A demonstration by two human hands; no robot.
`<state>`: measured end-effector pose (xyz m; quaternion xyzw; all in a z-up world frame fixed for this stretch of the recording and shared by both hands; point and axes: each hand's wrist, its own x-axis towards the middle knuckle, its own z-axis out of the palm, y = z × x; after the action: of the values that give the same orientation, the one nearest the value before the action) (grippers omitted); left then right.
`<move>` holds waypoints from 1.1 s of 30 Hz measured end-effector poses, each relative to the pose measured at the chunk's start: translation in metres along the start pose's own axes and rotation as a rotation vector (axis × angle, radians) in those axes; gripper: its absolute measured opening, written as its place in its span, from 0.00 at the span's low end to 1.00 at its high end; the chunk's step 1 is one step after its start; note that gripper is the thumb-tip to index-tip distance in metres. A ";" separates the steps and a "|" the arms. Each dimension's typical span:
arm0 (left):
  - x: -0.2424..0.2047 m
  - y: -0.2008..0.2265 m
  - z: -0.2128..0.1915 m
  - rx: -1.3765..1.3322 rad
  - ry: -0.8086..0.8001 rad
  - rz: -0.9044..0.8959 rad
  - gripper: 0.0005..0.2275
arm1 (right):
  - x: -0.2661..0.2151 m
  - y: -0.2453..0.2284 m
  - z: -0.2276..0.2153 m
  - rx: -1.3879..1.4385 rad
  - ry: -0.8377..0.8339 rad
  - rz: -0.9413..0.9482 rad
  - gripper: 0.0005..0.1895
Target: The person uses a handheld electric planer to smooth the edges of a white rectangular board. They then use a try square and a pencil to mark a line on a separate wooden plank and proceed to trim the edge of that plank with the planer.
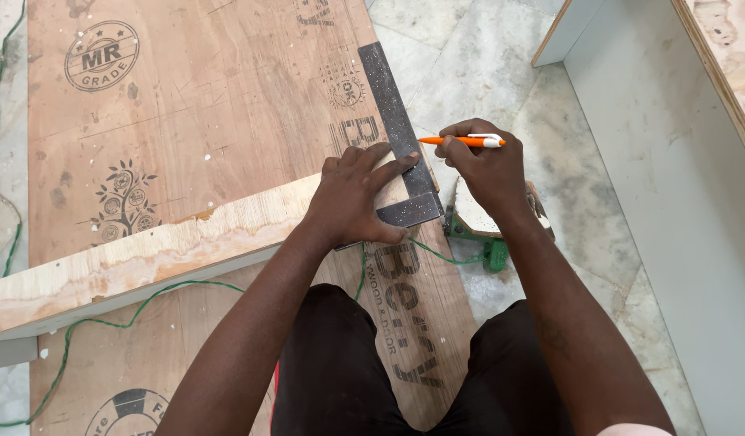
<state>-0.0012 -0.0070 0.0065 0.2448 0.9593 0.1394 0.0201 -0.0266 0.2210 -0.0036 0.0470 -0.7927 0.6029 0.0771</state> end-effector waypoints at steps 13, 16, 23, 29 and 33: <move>-0.001 -0.001 0.000 0.002 0.005 0.006 0.51 | 0.006 0.004 0.003 0.004 0.017 -0.021 0.10; 0.000 -0.001 0.001 -0.009 0.002 0.004 0.51 | 0.007 0.005 0.000 -0.025 0.006 -0.020 0.10; 0.000 0.000 0.000 -0.012 -0.004 -0.005 0.51 | 0.008 0.002 0.002 0.043 0.037 -0.026 0.09; -0.001 -0.001 0.001 -0.022 0.009 0.006 0.51 | 0.006 0.004 0.003 0.036 0.011 -0.060 0.08; -0.001 -0.002 -0.002 -0.030 0.046 0.050 0.49 | -0.004 0.012 -0.031 0.354 0.166 -0.089 0.08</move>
<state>-0.0013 -0.0103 0.0077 0.2651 0.9509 0.1599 -0.0020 -0.0224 0.2541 -0.0078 0.0450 -0.6623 0.7307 0.1594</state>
